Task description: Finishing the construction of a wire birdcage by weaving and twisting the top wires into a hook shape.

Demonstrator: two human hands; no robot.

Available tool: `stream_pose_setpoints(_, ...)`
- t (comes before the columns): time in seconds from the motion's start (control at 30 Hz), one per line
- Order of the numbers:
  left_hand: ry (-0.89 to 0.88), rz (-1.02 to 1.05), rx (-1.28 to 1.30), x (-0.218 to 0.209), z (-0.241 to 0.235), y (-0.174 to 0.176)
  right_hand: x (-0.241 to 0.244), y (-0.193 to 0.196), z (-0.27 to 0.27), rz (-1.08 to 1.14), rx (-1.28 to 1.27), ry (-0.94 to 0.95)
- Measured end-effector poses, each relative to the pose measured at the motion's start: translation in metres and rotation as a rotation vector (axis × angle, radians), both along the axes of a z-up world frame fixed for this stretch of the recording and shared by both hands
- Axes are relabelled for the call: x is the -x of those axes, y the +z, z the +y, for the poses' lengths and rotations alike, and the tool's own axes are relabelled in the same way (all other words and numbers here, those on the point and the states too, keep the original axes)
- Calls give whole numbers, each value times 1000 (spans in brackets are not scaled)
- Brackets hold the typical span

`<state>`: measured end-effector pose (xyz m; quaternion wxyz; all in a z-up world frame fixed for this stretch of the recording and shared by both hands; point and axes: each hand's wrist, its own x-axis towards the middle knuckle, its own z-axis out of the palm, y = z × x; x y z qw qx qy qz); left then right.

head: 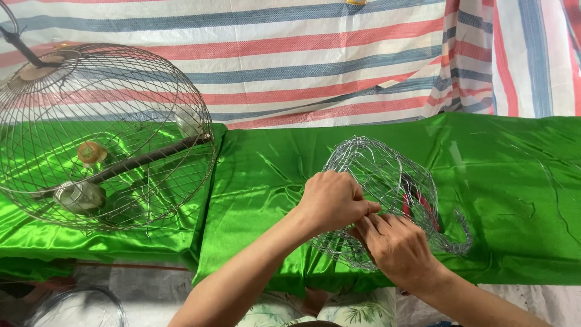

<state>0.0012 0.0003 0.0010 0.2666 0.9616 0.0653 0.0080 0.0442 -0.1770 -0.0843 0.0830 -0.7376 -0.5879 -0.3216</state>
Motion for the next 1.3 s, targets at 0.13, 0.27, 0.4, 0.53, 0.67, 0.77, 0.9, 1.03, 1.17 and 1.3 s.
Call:
stream_pose_setpoints(0.13,-24,39,15,-1,3,6,3,0,2,107,-26,56)
stream_pose_setpoints(0.27,-9,59,28,-1,5,3,5,1,5,213,-30,70)
stream_pose_setpoints(0.4,-24,36,6,3,4,-1,0,-11,2,232,9,65)
stream_pose_setpoints(0.53,-21,18,-21,6,6,-3,2,0,3,205,-97,138)
stream_pose_setpoints(0.67,-51,-4,4,10,4,0,0,-12,-4,317,-267,280)
stream_pose_setpoints(0.77,-72,-18,6,11,5,-1,6,-26,-8,367,-421,290)
stream_pose_setpoints(0.9,-117,-15,46,15,9,-6,13,-65,-17,372,-684,-60)
stream_pose_setpoints(1.03,-116,-43,57,20,7,-6,22,-68,-15,571,-593,-149)
stream_pose_setpoints(1.17,-108,-64,40,21,6,-11,29,-59,-12,693,-576,-183)
stream_pose_setpoints(1.3,-74,-138,4,23,7,-19,38,-54,-5,836,-630,-205)
